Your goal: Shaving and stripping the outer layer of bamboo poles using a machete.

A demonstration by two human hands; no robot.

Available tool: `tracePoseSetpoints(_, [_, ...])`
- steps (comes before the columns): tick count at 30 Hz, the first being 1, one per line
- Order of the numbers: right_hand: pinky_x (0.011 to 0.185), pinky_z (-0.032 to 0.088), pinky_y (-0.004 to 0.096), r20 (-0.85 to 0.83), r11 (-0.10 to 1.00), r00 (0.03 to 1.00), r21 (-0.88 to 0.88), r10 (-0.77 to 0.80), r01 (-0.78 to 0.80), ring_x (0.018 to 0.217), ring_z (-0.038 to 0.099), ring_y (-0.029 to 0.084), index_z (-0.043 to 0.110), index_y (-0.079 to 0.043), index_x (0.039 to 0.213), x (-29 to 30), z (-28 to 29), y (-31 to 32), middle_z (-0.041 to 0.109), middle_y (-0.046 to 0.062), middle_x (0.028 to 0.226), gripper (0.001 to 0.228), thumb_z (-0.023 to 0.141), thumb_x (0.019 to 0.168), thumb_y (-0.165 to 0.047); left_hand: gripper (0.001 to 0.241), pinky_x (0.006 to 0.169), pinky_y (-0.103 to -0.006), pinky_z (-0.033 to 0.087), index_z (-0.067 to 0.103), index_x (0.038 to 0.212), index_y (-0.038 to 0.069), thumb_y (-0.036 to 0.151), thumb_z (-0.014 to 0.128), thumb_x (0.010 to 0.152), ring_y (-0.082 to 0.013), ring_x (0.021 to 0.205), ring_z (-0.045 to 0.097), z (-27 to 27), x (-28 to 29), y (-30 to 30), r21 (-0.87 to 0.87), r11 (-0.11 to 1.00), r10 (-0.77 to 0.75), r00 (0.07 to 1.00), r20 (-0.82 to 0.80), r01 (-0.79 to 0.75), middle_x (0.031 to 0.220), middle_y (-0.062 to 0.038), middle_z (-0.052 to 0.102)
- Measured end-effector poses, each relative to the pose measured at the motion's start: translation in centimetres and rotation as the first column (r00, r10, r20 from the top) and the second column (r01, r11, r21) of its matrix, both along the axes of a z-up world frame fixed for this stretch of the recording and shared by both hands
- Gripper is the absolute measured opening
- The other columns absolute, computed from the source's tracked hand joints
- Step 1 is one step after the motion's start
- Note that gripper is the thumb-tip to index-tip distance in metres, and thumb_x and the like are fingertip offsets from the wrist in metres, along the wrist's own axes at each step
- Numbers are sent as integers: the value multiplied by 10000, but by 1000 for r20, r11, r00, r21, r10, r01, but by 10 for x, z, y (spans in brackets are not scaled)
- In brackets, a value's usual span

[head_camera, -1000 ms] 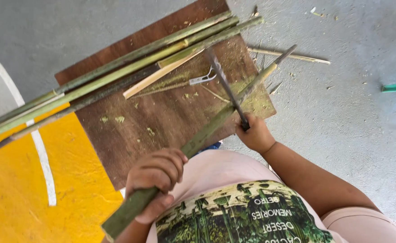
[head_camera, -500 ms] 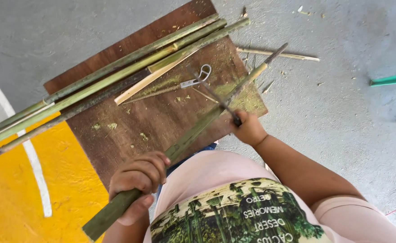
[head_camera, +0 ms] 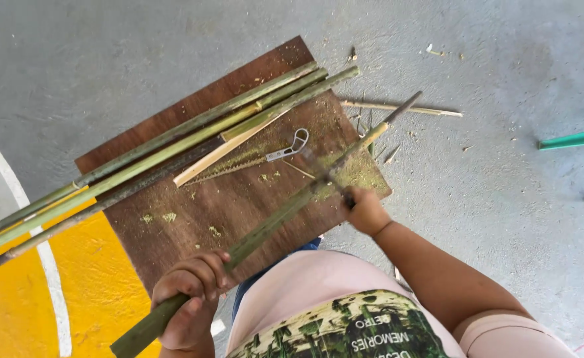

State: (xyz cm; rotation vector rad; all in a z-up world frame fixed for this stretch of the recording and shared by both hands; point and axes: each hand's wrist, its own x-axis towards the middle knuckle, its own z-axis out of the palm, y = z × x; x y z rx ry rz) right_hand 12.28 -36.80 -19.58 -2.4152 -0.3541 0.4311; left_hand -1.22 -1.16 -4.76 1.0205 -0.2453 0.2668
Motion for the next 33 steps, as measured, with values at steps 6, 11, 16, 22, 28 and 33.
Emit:
tracePoseSetpoints(6, [606, 598, 516, -359, 806, 726, -341, -587, 484, 611, 682, 359, 549, -2, 1036, 28, 72, 16, 660, 197, 801, 148, 615, 936, -89, 256, 958, -510, 490, 560, 762, 74, 248, 741, 815, -272, 749, 616, 16, -3, -9, 14, 999, 42, 999, -17, -42, 673, -71, 566])
tracePoseSetpoints(11, [603, 622, 364, -120, 995, 992, 90, -29, 40, 650, 698, 204, 639, -42, 887, -27, 14, 13, 708, 126, 781, 81, 677, 860, -108, 293, 976, -530, 480, 553, 720, 91, 285, 753, 810, -284, 746, 590, 9, 0, -1, 28, 1000, 15, 995, -95, -13, 667, -68, 548])
tracePoseSetpoints(16, [626, 608, 373, -252, 950, 925, -204, -286, 238, 659, 688, 212, 622, -56, 985, 28, -6, -16, 692, 122, 790, 101, 648, 920, -130, 313, 975, -543, 491, 557, 731, 78, 301, 764, 799, -281, 727, 596, 8, -1, -2, 35, 997, 72, 991, -114, -69, 655, -72, 541])
tracePoseSetpoints(22, [614, 628, 430, -385, 875, 789, -280, -479, 395, 696, 702, 254, 591, -25, 1025, 6, 30, 9, 694, 152, 824, 108, 613, 945, -94, 301, 954, -528, 516, 550, 753, 76, 300, 738, 822, -251, 701, 610, 24, -1, -11, 105, 991, 90, 991, -97, -80, 636, -58, 540])
tracePoseSetpoints(28, [635, 588, 403, -111, 984, 985, -131, -132, 117, 700, 697, 281, 654, -9, 991, 5, -3, -6, 703, 178, 806, 153, 678, 885, -117, 293, 1040, -540, 473, 533, 757, 76, 273, 730, 848, -266, 765, 597, -2, 0, 5, 31, 998, 47, 996, -75, -45, 690, -81, 562])
tracePoseSetpoints(33, [634, 616, 423, -256, 869, 853, -336, -455, 363, 730, 709, 299, 598, -16, 1098, 34, 19, -11, 686, 186, 863, 246, 689, 893, -115, 302, 985, -485, 443, 544, 734, 59, 240, 734, 884, -259, 781, 578, -10, -6, 5, -49, 998, 27, 997, -79, -31, 696, -92, 562])
